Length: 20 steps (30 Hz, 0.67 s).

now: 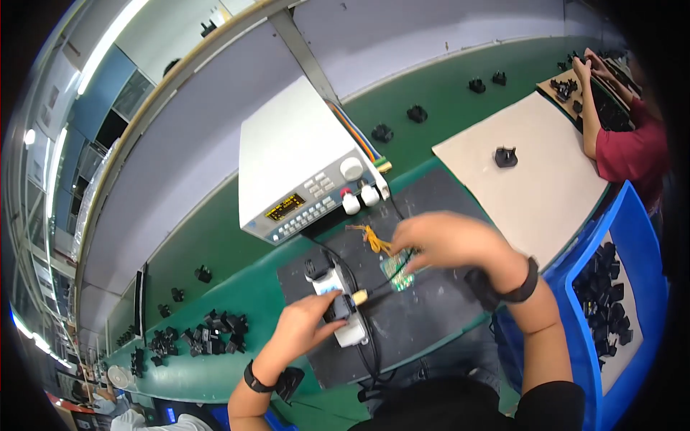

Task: The person picks up a power adapter, plugs it into a power strip, and connects a cable to it. After the testing device displays a result, the person disconnects the cable, removes the adapter, and places it on the table.

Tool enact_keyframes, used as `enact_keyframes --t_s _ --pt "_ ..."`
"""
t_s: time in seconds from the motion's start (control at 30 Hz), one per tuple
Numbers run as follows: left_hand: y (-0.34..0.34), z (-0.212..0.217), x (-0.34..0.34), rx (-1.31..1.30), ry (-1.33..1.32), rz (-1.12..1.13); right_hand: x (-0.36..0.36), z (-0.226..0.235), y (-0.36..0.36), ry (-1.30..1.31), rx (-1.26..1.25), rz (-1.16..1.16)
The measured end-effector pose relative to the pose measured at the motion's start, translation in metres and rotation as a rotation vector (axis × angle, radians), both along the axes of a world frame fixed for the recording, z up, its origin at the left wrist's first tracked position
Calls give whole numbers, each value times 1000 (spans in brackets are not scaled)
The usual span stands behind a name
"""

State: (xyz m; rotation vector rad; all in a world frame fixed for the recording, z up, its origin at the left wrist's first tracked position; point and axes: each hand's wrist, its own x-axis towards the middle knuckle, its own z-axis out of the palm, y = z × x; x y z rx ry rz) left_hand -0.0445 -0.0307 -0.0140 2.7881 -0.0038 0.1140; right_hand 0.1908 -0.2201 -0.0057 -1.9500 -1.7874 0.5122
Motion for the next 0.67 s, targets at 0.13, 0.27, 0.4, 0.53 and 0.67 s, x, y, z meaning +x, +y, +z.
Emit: enact_keyframes --t_s 0.13,0.27,0.4,0.53,0.67 --pt "-8 2 8 -15 28 -57 125 -29 47 -573 -70 -630" --pt "-10 2 4 -50 22 -47 213 -75 125 -535 107 -677" --pt "-12 5 3 -61 60 22 238 -76 169 -459 -136 -578" --pt "-10 4 3 -58 26 -20 253 -82 172 -387 -263 -499" --pt "-6 6 5 -29 91 -24 228 -57 153 -599 -290 -471"
